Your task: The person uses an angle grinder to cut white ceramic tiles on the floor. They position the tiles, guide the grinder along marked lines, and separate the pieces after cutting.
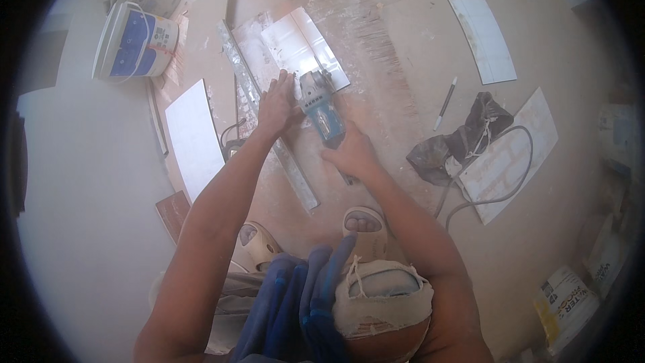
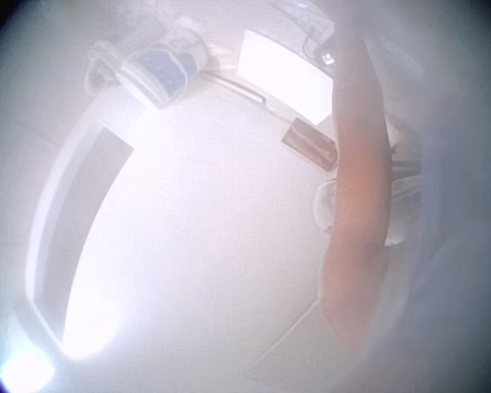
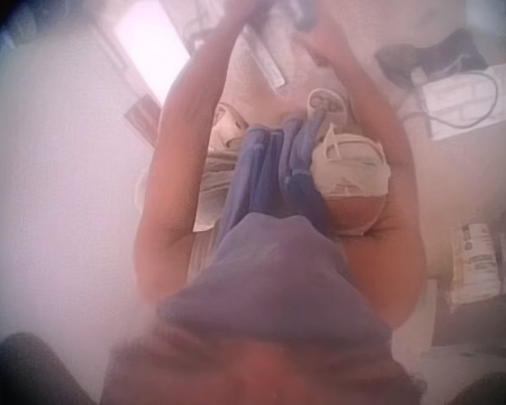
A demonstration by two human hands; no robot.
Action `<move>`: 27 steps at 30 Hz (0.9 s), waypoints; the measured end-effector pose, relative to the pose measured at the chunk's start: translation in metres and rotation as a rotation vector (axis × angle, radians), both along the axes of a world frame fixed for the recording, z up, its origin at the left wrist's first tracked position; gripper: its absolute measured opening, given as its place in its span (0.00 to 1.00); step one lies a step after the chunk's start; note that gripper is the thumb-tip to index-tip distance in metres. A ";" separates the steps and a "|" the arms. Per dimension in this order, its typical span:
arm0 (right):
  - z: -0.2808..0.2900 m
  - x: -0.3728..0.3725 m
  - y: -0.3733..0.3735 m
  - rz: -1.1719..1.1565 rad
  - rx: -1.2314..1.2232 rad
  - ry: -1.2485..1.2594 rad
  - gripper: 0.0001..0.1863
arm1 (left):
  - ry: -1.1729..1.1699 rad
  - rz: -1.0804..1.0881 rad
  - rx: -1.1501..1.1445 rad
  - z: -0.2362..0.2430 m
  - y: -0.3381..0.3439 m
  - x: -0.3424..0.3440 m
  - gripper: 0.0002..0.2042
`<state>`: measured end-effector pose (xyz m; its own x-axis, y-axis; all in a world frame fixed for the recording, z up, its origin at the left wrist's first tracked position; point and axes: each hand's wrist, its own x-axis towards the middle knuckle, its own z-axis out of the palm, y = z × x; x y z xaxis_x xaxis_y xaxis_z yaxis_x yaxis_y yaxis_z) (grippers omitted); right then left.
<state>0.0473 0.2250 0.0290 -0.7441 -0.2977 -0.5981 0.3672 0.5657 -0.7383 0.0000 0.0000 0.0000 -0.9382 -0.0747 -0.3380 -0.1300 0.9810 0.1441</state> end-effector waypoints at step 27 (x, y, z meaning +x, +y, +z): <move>0.022 -0.002 0.050 -0.280 0.035 0.262 0.32 | 0.242 -0.006 0.023 0.006 -0.028 0.044 0.28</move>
<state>0.0455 0.2754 0.0506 -0.9226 -0.0444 -0.3833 0.3125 0.4968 -0.8097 0.0437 -0.0275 0.0058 -0.9924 -0.0636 -0.1052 -0.0831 0.9777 0.1929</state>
